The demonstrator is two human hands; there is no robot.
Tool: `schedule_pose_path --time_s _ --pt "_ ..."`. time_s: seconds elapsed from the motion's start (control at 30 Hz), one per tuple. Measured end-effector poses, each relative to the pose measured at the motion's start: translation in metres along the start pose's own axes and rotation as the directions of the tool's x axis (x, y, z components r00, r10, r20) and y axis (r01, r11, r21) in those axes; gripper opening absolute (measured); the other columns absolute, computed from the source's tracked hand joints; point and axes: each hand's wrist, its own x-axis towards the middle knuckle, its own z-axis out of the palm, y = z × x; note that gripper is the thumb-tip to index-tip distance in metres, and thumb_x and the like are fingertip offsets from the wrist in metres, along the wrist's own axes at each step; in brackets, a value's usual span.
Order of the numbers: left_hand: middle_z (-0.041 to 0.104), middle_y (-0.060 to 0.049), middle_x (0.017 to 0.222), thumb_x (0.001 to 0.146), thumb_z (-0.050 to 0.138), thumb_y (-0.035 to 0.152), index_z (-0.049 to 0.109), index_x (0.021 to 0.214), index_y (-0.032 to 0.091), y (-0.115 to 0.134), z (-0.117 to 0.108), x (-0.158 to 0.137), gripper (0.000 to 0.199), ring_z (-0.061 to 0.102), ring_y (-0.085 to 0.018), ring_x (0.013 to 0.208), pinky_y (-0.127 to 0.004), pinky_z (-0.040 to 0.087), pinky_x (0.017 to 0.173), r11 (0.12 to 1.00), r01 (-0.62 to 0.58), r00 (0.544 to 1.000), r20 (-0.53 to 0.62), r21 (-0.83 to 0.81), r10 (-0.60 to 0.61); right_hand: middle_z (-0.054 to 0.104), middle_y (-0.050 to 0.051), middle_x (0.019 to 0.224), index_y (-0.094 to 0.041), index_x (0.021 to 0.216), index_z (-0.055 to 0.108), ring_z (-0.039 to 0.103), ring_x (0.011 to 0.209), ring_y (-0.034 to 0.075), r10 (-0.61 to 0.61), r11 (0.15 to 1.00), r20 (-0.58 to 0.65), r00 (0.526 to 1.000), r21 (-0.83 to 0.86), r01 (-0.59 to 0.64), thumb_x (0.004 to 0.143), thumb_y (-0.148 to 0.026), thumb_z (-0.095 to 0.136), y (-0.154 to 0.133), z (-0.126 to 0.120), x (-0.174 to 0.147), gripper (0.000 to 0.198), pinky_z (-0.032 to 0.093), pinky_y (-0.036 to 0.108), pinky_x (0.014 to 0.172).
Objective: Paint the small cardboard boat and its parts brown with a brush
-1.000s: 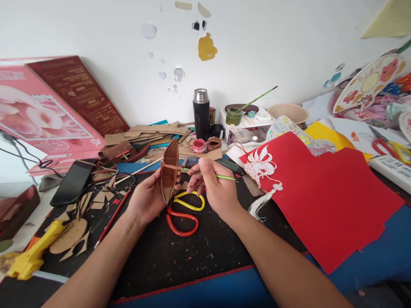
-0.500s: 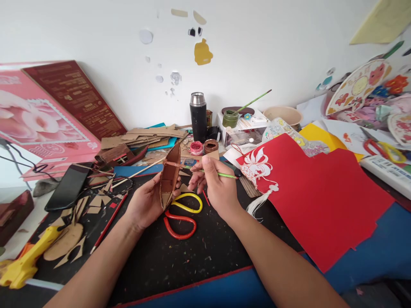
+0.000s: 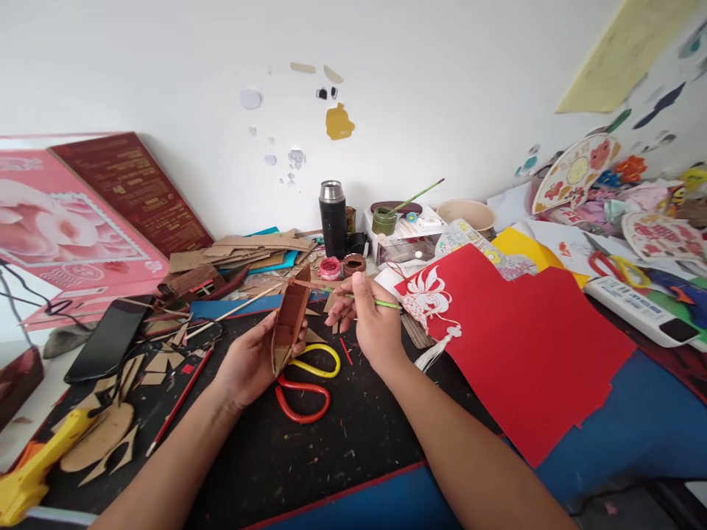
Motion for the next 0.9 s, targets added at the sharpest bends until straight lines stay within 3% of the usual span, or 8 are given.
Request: schedule_pose_path --time_s 0.17,0.43,0.6,0.73,0.9 --pt "0.082 -0.018 0.102 0.099 0.055 0.013 0.079 0.123 0.015 -0.001 0.002 -0.001 0.034 0.079 -0.028 0.082 -0.037 0.066 0.068 1.000 -0.008 0.999 0.047 -0.010 0.009 0.072 0.001 0.063 -0.021 0.090 0.067 0.075 0.051 0.018 -0.004 1.000 -0.035 0.999 0.001 0.004 0.096 -0.083 0.063 -0.002 -0.005 0.007 0.063 0.050 0.022 0.040" --pt "0.081 -0.019 0.097 0.099 0.053 0.013 0.081 0.107 0.014 -0.003 0.008 -0.002 0.029 0.077 -0.026 0.078 -0.035 0.064 0.063 1.000 -0.021 1.000 0.021 -0.013 0.021 0.074 0.003 0.063 -0.022 0.090 0.067 0.075 0.052 0.020 -0.008 0.999 -0.103 0.995 0.030 0.012 0.094 -0.084 0.064 -0.006 -0.011 0.013 0.063 0.051 0.024 0.041" --pt "0.080 -0.017 0.097 0.099 0.056 0.014 0.082 0.109 0.016 -0.004 0.005 0.000 0.028 0.076 -0.026 0.079 -0.034 0.064 0.064 1.000 -0.027 0.998 0.059 -0.010 0.028 0.073 0.003 0.063 -0.021 0.087 0.066 0.075 0.052 0.019 0.013 1.000 -0.017 1.000 0.022 -0.013 0.093 -0.085 0.065 -0.002 -0.007 0.009 0.064 0.049 0.023 0.040" --pt "0.080 -0.019 0.098 0.099 0.054 0.012 0.080 0.112 0.012 -0.004 0.006 0.001 0.029 0.076 -0.026 0.077 -0.036 0.066 0.066 1.000 -0.027 0.999 0.026 -0.003 0.027 0.070 0.001 0.060 -0.020 0.086 0.066 0.070 0.045 0.015 0.021 0.999 0.062 0.998 0.027 -0.023 0.095 -0.083 0.064 0.002 -0.002 0.004 0.064 0.046 0.020 0.038" --pt "0.080 -0.019 0.093 0.101 0.048 0.011 0.078 0.111 0.011 -0.002 0.013 -0.003 0.032 0.076 -0.026 0.074 -0.035 0.065 0.062 1.000 -0.022 0.999 -0.030 0.006 0.022 0.070 0.000 0.059 -0.021 0.086 0.067 0.070 0.044 0.015 -0.006 1.000 0.023 1.000 0.017 0.006 0.095 -0.083 0.064 0.000 -0.003 0.006 0.063 0.046 0.020 0.038"
